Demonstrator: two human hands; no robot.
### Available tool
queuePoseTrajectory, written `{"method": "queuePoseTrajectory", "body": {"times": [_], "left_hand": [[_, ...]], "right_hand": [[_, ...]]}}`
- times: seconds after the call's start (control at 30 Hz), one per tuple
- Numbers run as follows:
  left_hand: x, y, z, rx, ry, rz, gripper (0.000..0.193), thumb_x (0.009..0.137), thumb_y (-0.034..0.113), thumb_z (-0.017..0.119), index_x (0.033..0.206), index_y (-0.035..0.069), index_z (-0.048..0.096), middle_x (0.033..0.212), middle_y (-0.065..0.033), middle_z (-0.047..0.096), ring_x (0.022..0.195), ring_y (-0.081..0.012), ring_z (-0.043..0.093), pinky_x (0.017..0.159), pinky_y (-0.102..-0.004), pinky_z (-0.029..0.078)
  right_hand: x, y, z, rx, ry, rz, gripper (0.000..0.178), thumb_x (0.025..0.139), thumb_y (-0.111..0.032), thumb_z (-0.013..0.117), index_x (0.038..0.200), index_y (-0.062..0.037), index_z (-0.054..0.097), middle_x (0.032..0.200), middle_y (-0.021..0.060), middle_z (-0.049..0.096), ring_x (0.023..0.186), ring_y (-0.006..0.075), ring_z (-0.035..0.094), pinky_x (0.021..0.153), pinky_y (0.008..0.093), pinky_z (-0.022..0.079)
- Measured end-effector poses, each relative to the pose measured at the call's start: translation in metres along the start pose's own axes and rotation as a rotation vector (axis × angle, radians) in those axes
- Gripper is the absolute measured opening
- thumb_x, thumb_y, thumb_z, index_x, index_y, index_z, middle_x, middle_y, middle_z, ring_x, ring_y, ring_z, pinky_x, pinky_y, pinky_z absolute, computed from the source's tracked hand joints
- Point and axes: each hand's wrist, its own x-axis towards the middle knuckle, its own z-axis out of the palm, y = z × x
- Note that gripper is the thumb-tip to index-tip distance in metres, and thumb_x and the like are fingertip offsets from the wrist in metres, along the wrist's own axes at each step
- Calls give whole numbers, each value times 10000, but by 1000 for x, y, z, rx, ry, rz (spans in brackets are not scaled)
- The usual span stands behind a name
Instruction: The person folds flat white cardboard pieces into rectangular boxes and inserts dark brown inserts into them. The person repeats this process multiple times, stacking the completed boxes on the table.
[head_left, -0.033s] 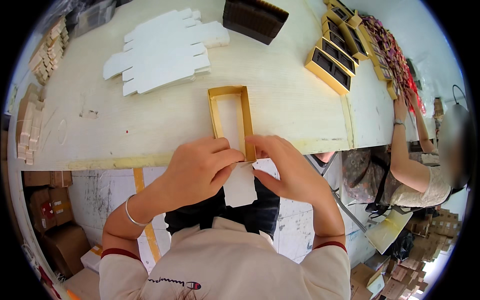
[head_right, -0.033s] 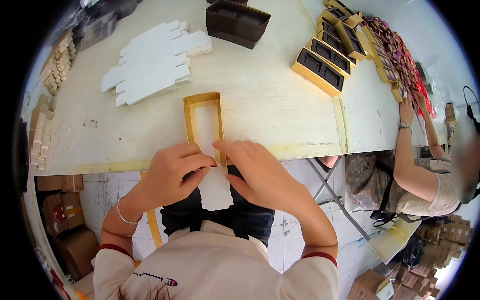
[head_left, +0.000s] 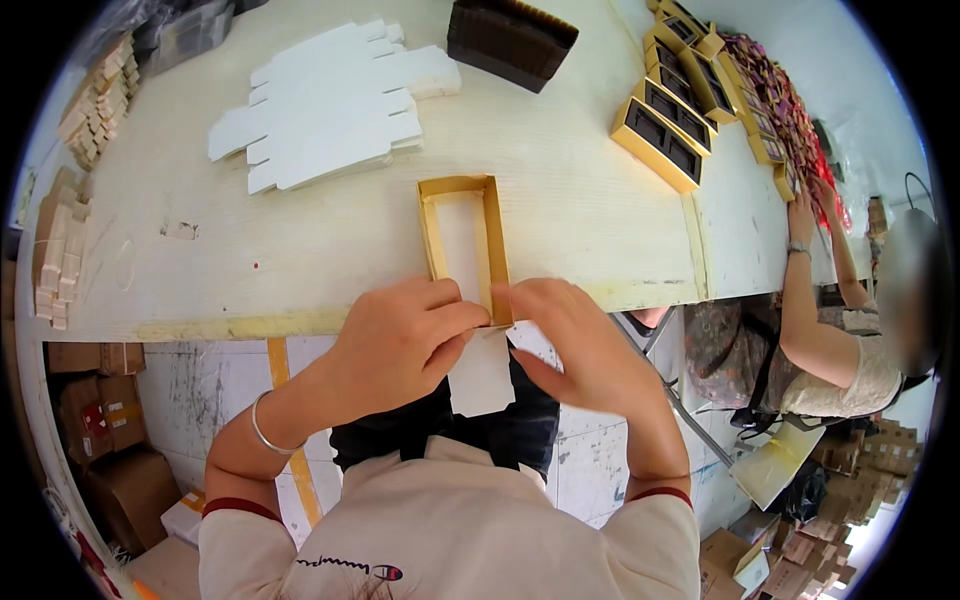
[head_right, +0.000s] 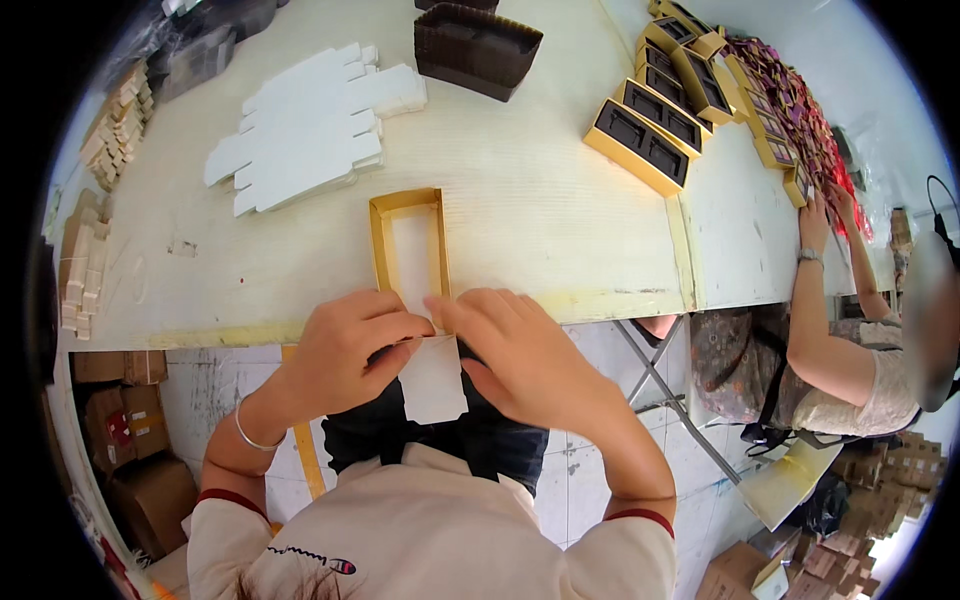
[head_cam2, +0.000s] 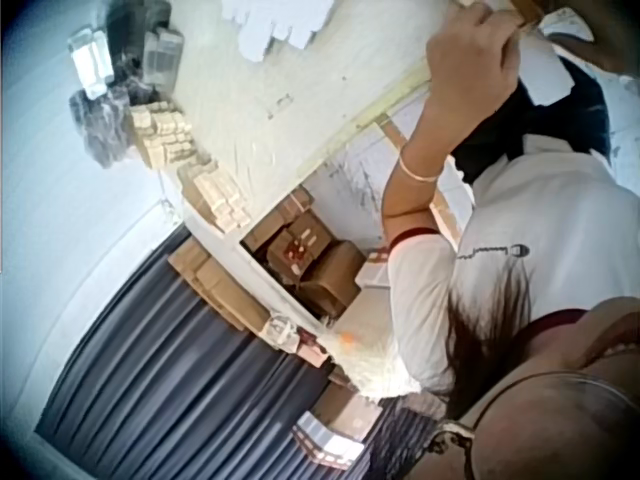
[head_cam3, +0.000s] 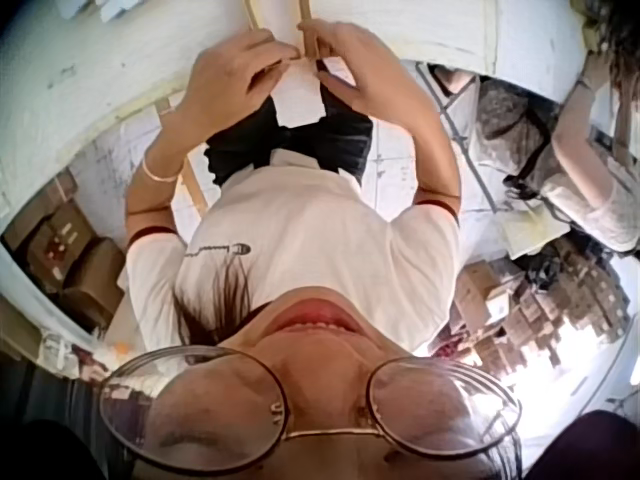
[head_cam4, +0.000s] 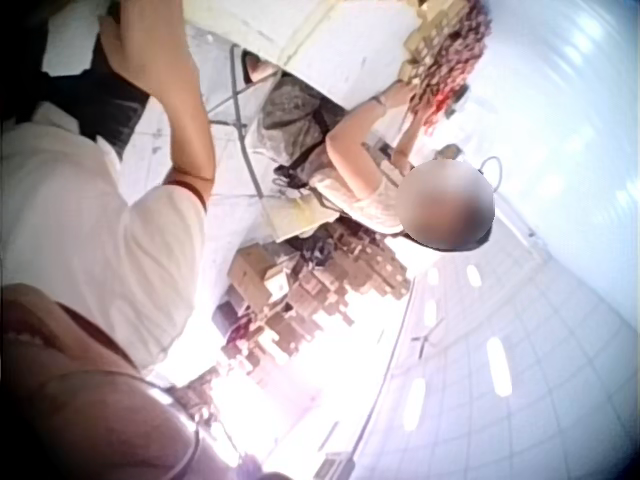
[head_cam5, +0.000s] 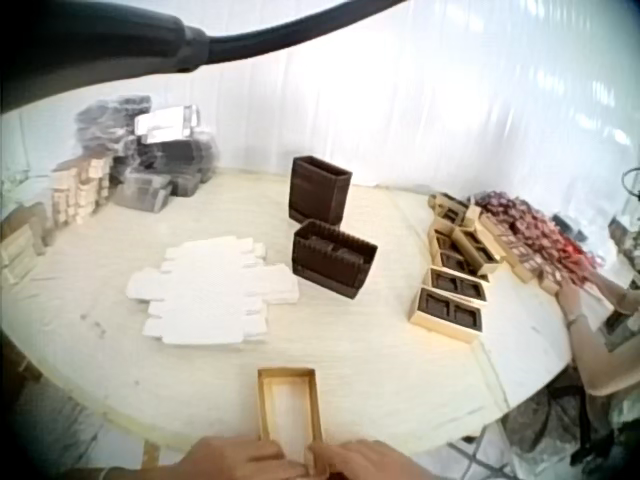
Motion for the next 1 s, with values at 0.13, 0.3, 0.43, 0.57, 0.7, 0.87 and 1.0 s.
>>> {"method": "queuePoseTrajectory", "body": {"times": [0.13, 0.3, 0.43, 0.57, 0.7, 0.87, 1.0], "left_hand": [[-1, -2, 0, -36, -10, -25, 97, 778, 35, 641, 866, 69, 665, 734, -54, 576, 663, -251, 572, 570, -364, 459], [3, -8, -12, -262, -140, -21, 206, 808, 82, 683, 1000, 25, 634, 875, -108, 646, 690, -251, 596, 614, -305, 486], [1, -16, -24, -373, -188, -61, 231, 913, 108, 586, 1118, 11, 544, 975, -102, 631, 667, -165, 551, 597, -276, 464], [-5, -14, -2, -346, 45, -48, 176, 921, 69, 567, 1088, 22, 533, 1099, -119, 592, 663, -158, 543, 577, -260, 454], [-2, -10, -1, -349, 150, -88, 185, 880, 61, 595, 1055, 46, 537, 1119, -120, 554, 740, -312, 605, 656, -365, 500], [-8, -4, 5, -53, 142, -20, 171, 823, 37, 663, 972, 0, 589, 1039, -116, 541, 735, -275, 591, 614, -337, 490], [-13, -8, 13, 91, 159, 52, 143, 792, 41, 688, 884, -23, 599, 887, -117, 557, 728, -293, 584, 594, -352, 475]], "right_hand": [[-15, 3, 16, -342, 135, -221, 618, 668, 45, 666, 1273, -20, 557, 1199, 165, 564, 986, 284, 579, 807, 365, 457], [-4, 23, 30, 31, 266, -248, 309, 727, 55, 679, 1026, -20, 658, 1048, 144, 573, 827, 266, 590, 664, 328, 472], [11, 15, 38, 433, 322, -49, 129, 807, 54, 661, 920, 2, 626, 930, 92, 542, 724, 185, 532, 601, 274, 450], [12, 6, 52, 599, 461, 70, 170, 797, 72, 661, 942, -13, 635, 990, 107, 534, 714, 160, 518, 589, 250, 443], [9, 12, 58, -60, 516, -167, 246, 758, 31, 720, 988, -22, 648, 1099, 135, 528, 699, 185, 527, 581, 267, 446], [14, 9, 51, -469, 467, -262, 300, 721, -103, 711, 994, -2, 635, 1014, 117, 557, 677, 224, 534, 599, 310, 433], [19, 5, 42, -445, 258, -210, 208, 700, -101, 671, 869, -16, 585, 871, 84, 539, 656, 232, 532, 587, 320, 413]]}}
